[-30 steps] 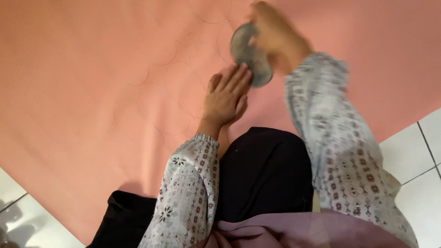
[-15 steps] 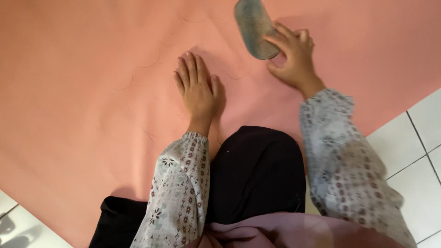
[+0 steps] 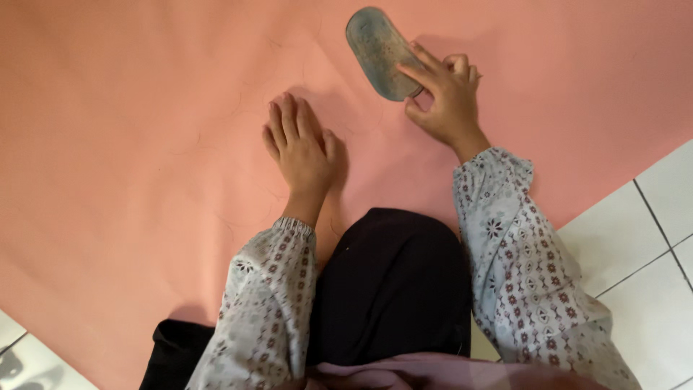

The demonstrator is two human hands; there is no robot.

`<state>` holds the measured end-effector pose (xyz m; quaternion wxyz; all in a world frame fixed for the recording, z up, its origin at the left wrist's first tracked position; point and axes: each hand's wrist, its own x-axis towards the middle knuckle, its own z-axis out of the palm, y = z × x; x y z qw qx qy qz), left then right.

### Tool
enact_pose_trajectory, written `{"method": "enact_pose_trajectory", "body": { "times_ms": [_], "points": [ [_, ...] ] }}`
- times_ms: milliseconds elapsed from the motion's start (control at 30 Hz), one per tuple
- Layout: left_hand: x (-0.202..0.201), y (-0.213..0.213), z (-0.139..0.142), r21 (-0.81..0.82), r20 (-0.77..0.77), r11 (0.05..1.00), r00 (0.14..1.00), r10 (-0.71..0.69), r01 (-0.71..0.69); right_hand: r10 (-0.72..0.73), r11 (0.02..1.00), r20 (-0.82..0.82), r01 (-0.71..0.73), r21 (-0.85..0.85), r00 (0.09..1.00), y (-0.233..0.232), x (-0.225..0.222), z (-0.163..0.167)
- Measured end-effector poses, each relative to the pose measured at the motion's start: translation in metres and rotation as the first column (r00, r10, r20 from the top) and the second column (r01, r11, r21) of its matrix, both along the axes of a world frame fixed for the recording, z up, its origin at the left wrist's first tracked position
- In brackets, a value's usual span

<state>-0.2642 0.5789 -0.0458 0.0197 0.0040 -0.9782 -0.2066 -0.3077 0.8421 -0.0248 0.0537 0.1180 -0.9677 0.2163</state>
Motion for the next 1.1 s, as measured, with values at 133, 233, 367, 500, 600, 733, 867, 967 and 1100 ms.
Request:
{"method": "enact_pose_trajectory", "body": {
  "times_ms": [133,233,367,500,600,733,867,967,1100],
  "points": [
    [-0.023,0.027,0.011,0.049,0.18,0.988,0.971,-0.155,0.149,0.006,1.0,-0.006,-0.006,0.016,1.0,-0.003,-0.001,0.001],
    [-0.038,0.075,0.02,0.058,0.07,0.942,0.94,-0.333,0.33,0.0,0.999,0.002,0.0,0.04,1.0,-0.003,-0.003,0.0],
    [-0.045,0.123,0.024,0.082,0.234,0.952,0.923,-0.305,0.294,-0.032,0.997,0.009,0.031,0.074,0.999,0.0,0.0,-0.011],
    [-0.039,0.143,0.021,-0.184,0.348,0.907,0.888,-0.302,0.38,-0.091,0.99,-0.137,0.075,-0.117,0.986,0.005,0.005,-0.019],
    [-0.042,0.169,0.015,-0.332,0.409,0.865,0.884,-0.228,0.377,-0.249,0.939,-0.226,0.178,-0.294,0.942,0.009,-0.007,-0.013],
    [-0.038,0.196,-0.001,-0.539,0.447,0.745,0.883,-0.143,0.394,0.056,0.953,-0.065,-0.073,-0.294,0.996,0.015,-0.028,0.015],
    [-0.038,0.203,-0.013,-0.227,0.645,0.801,0.702,-0.302,0.554,0.389,0.918,-0.035,-0.39,-0.071,0.921,-0.011,-0.045,0.027],
    [-0.037,0.203,-0.012,-0.214,0.688,0.779,0.657,-0.308,0.589,0.376,0.925,0.125,-0.38,0.011,0.918,-0.028,-0.06,0.024],
    [-0.032,0.198,-0.003,-0.333,0.585,0.777,0.763,-0.274,0.534,0.329,0.944,-0.105,-0.331,0.002,0.938,-0.045,-0.094,-0.003]
  ]
}}
